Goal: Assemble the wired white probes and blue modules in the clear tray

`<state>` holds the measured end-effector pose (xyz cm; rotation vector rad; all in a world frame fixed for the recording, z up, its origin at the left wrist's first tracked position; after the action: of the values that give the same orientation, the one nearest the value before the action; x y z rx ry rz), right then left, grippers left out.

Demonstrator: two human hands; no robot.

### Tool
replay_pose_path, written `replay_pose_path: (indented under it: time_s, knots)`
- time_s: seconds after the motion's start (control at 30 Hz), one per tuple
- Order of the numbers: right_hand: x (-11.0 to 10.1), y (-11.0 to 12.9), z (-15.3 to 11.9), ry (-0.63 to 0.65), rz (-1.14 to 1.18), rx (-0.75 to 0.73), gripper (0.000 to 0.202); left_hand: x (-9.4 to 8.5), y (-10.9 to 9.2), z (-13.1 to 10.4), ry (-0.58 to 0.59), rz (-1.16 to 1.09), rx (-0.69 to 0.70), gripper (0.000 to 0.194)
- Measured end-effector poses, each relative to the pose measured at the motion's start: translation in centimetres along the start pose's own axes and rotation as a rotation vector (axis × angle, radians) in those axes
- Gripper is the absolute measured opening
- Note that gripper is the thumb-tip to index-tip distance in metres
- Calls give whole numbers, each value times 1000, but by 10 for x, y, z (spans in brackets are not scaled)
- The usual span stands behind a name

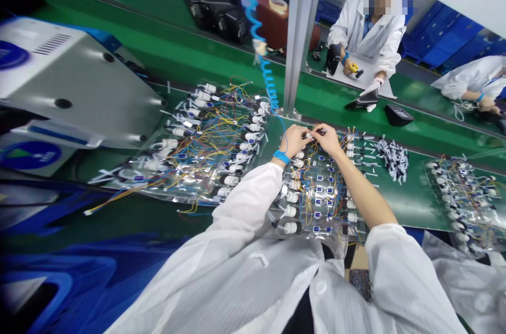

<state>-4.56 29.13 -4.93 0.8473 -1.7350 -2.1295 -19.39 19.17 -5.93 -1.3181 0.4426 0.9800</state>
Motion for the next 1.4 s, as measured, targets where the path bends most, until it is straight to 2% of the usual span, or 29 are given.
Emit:
replay_pose_path:
  time_s: [0.2,0.5,0.73,0.83,0.9,0.97,1.1,1.4]
  knots:
    - [3,-2,0,-36,-112,-40,25,0,0,2,15,1,-18,24]
    - [7,15,2,36,-403,-173,8,2,0,5,17,27,-4,21]
    - [4,15,2,86,-423,-209,5,2,0,5,30,46,5,25]
    - [-1,14,1,185,-327,-131,17,1,-1,5,43,54,-8,27]
    - [-4,15,1,203,-305,-77,28,0,-2,5,53,56,-15,30]
    - [-5,19,2,181,-358,-99,25,-1,-3,5,60,56,-16,31]
    - [-1,29,5,153,-510,-175,8,-3,-4,4,55,58,-13,28]
    - [11,30,7,141,-612,-195,22,1,-2,4,25,67,6,21]
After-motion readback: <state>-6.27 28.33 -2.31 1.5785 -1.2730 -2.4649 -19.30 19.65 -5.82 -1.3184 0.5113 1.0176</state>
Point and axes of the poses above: each hand's wrist, its own z-axis towards the middle knuckle, its own x-axis out of the palm, y = z × x, the point moved 2 cm from there along z, towards the middle knuckle, and after that the axes turned 6 degrees about z, right-handed, at the moved point
